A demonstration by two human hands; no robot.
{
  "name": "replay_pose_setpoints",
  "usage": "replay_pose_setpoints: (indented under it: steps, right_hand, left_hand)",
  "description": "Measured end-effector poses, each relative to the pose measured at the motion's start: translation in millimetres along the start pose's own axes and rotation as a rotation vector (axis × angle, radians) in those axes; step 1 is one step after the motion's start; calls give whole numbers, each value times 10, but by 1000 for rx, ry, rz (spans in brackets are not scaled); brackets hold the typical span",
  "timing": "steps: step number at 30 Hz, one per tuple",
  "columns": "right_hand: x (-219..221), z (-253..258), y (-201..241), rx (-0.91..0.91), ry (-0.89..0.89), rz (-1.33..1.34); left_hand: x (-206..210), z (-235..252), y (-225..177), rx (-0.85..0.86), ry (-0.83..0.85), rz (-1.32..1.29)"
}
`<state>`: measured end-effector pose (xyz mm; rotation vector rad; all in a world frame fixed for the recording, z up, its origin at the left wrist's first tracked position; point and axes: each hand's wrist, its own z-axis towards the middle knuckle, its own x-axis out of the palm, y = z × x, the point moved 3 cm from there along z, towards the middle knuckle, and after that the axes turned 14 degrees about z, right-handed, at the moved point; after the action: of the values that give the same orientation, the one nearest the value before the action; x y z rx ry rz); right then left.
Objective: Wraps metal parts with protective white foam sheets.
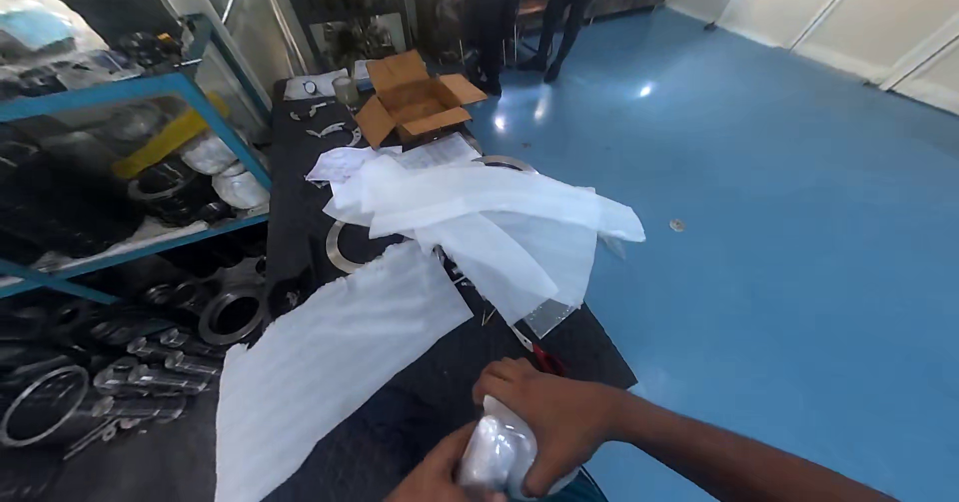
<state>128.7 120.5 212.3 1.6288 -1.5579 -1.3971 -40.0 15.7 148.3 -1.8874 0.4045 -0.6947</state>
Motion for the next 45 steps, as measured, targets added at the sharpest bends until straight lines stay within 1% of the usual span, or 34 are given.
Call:
replay_pose_setpoints:
  steps: [3,6,8,9,11,13,14,15,17,19,20,22,24,25,27,29,30,34,36,38,40,41,43,44,45]
  right_hand:
    - [-27,-54,-19,128,-28,124]
    - [-90,-151,37,125,-50,265]
    - [-23,-170,15,112,-40,330]
    - [32,-156,-1,120,-28,346]
    - [194,-72,-32,141,-19,376]
    - [402,50,-46,118,-77,411]
    - [483,123,-81,107,-112,415]
    - [543,196,-130,124,-134,400]
    - [602,292,-209,203,-115,336]
    - [598,304,-268,255,-50,296]
    - [606,280,-326,246,-19,315]
    - [631,207,-457,164,26,434]
    - [630,150,-544,79,75,563]
    - [629,153,-589,52,83,599]
    - [634,179,-648,37,82,670]
    - [667,208,-700,27,60,786]
    - [679,216,-753,36,39,850]
    - [757,184,-980,157,-16,1023]
    - [760,163,-1030,241,-72,1074]
    - [715,141,-1044,315,-140,1111]
    - [686,137,-990,359,-162,1146]
    - [687,137,-948,357,-163,1172]
    - [674,98,-783,324,-172,1208]
    - [657,38,-601,271,-130,1187]
    - [636,-51,-374,180,-71,1116]
  left_hand:
    - [6,-96,127,164,-197,-97]
    - [5,-202,148,320,-366,-254]
    - [-82,-249,123,392,-494,-334]
    - [-141,-250,103,401,-573,-343]
    - [-234,-210,46,356,-774,-324]
    - [-266,-103,8,246,-982,-257]
    - [-291,-26,15,183,-1043,-240]
    - [-328,39,48,128,-1043,-232]
    - [-380,116,187,89,-946,-246]
    - [-400,147,351,121,-746,-322]
    - [-398,146,429,132,-630,-386]
    - [-375,143,606,148,-432,-536]
    - [-365,167,745,208,-315,-582]
    - [-384,198,761,260,-303,-530]
    - [-427,308,721,312,-428,-292]
    - [-466,450,729,280,-527,-25]
    - [-483,517,766,243,-544,48]
    - [-404,687,889,-1,-594,65]
    - [-416,778,899,-53,-647,3]
    - [-474,877,930,-83,-735,-112]
    - [-535,988,914,-127,-818,-195]
    - [-556,1050,894,-162,-857,-186]
    - [-646,1162,898,-235,-970,-61]
    - [-748,1193,953,-271,-1031,31]
    - [-891,1180,1034,-310,-1069,129]
